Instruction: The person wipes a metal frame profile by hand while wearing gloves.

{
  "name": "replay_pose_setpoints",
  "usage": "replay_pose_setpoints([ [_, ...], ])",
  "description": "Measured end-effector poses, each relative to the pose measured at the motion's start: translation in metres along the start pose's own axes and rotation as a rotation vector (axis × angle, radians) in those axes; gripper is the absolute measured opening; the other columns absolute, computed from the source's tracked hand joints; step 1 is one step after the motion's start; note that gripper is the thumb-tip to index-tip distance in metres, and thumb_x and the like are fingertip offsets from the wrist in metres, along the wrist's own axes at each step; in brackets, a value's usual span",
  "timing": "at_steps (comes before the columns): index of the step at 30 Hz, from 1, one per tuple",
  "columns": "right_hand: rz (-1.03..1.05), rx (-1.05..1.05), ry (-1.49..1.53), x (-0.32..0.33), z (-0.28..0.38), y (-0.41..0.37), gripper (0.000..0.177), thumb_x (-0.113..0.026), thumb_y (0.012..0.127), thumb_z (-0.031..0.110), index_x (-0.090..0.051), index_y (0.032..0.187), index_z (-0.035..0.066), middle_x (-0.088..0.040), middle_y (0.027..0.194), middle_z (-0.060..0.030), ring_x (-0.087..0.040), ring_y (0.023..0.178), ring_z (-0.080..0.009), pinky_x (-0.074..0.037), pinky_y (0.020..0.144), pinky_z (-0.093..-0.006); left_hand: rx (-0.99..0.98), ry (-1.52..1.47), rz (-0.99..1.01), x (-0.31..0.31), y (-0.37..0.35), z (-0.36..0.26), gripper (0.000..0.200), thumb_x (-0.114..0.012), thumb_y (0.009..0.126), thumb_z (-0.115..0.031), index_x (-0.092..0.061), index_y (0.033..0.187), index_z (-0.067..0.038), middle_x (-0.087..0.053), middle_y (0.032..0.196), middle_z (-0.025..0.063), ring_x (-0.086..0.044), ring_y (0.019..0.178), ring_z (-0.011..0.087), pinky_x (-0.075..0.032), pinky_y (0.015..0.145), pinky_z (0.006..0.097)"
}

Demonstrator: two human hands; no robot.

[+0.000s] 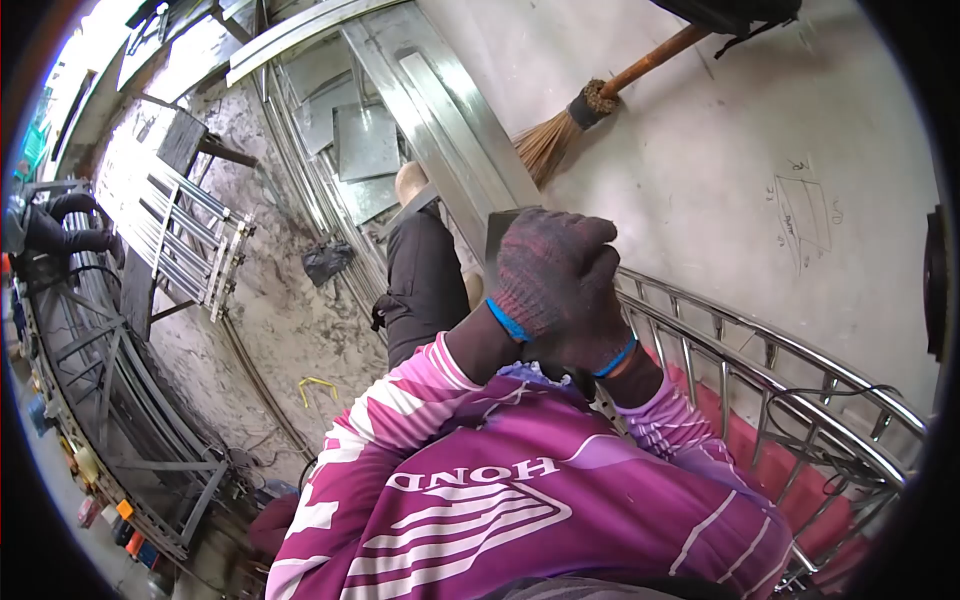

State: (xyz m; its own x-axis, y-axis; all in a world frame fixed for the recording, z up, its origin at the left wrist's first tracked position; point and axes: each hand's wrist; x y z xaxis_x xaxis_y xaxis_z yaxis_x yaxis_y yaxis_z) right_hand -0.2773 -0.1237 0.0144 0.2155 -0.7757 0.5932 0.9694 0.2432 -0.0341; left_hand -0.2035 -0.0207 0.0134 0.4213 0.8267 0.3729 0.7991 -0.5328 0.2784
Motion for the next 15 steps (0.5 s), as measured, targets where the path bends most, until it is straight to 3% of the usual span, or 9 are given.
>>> replay_pose_setpoints([
  [1, -0.058, 0.039, -0.09, 0.01, 0.019, 0.004, 0.052, -0.078, 0.083, 0.012, -0.064, 0.132, 0.006, -0.064, 0.131, -0.0105, -0.06, 0.129, -0.0277, -0.047, 0.111, -0.0412, 0.012, -0.001, 0.121, 0.003, 0.001, -0.002, 0.025, -0.075, 0.092, -0.029, -0.081, 0.109, -0.012, -0.077, 0.093, 0.0161, -0.073, 0.087, 0.0375, -0.056, 0.087, 0.0499],
  [2, -0.117, 0.08, -0.179, 0.015, 0.028, 0.008, 0.051, -0.082, 0.076, 0.004, -0.066, 0.124, 0.005, -0.068, 0.12, -0.009, -0.064, 0.122, -0.0261, -0.052, 0.103, -0.038, 0.015, -0.061, 0.044, 0.004, 0.005, 0.006, 0.027, -0.074, 0.092, -0.029, -0.082, 0.11, -0.011, -0.078, 0.094, 0.0178, -0.076, 0.09, 0.0385, -0.059, 0.088, 0.0491],
  [3, -0.116, 0.088, -0.18, 0.011, 0.021, 0.019, 0.051, -0.082, 0.076, 0.004, -0.066, 0.124, 0.005, -0.068, 0.12, -0.009, -0.064, 0.122, -0.0261, -0.052, 0.103, -0.038, 0.013, -0.057, 0.038, 0.013, 0.016, 0.014, 0.027, -0.074, 0.092, -0.029, -0.082, 0.11, -0.011, -0.078, 0.094, 0.0178, -0.076, 0.09, 0.0385, -0.059, 0.088, 0.0491],
  [5, -0.025, -0.04, -0.297, -0.003, -0.004, 0.056, 0.056, -0.072, 0.095, 0.025, -0.058, 0.146, 0.006, -0.06, 0.148, -0.0141, -0.056, 0.141, -0.0283, -0.041, 0.123, -0.0481, 0.115, -0.165, -0.036, 0.038, 0.041, 0.031, 0.031, -0.072, 0.093, -0.032, -0.083, 0.113, -0.01, -0.081, 0.098, 0.018, -0.08, 0.094, 0.0363, -0.063, 0.088, 0.0461],
  [7, -0.146, 0.046, -0.562, -0.005, -0.026, 0.118, 0.047, -0.076, 0.083, 0.03, -0.072, 0.125, 0.01, -0.072, 0.122, -0.0158, -0.066, 0.125, -0.0315, -0.048, 0.106, -0.055, 0.272, -0.208, -0.084, 0.06, 0.078, 0.062, 0.034, -0.07, 0.095, -0.033, -0.084, 0.116, -0.009, -0.083, 0.1, 0.0178, -0.082, 0.095, 0.0326, -0.065, 0.087, 0.0428],
  [9, 0.077, -0.155, -0.782, 0.02, 0.012, 0.177, 0.042, -0.069, 0.091, 0.038, -0.075, 0.126, 0.017, -0.078, 0.12, -0.0134, -0.067, 0.129, -0.0289, -0.046, 0.11, -0.0506, 0.27, -0.183, -0.155, 0.089, 0.123, 0.093, 0.034, -0.071, 0.096, -0.032, -0.084, 0.118, -0.009, -0.084, 0.101, 0.0172, -0.082, 0.093, 0.0291, -0.064, 0.086, 0.0419],
  [11, 0.214, -0.252, -0.851, 0.028, 0.015, 0.226, 0.039, -0.067, 0.089, 0.041, -0.079, 0.122, 0.023, -0.081, 0.115, -0.0124, -0.068, 0.128, -0.0308, -0.044, 0.109, -0.0546, 0.268, -0.237, -0.145, 0.114, 0.162, 0.114, 0.033, -0.07, 0.096, -0.032, -0.084, 0.117, -0.01, -0.084, 0.101, 0.0169, -0.082, 0.093, 0.0291, -0.064, 0.087, 0.0416],
  [15, 0.19, -0.242, -0.889, 0.031, 0.017, 0.225, 0.04, -0.067, 0.089, 0.039, -0.079, 0.124, 0.022, -0.08, 0.121, -0.0106, -0.068, 0.13, -0.03, -0.042, 0.113, -0.0555, 0.306, -0.241, -0.131, 0.113, 0.166, 0.112, 0.033, -0.071, 0.096, -0.034, -0.084, 0.115, -0.011, -0.084, 0.101, 0.0172, -0.082, 0.091, 0.0289, -0.063, 0.087, 0.0419],
])
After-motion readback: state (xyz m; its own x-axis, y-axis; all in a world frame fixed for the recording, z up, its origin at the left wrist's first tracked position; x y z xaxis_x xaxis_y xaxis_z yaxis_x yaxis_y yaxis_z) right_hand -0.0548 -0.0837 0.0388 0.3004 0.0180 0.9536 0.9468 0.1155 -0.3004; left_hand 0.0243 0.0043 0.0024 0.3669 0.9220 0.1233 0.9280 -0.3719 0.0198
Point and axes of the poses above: each hand's wrist, its own y-axis towards the middle knuckle, its own x-axis out of the back of the hand, z = x × y
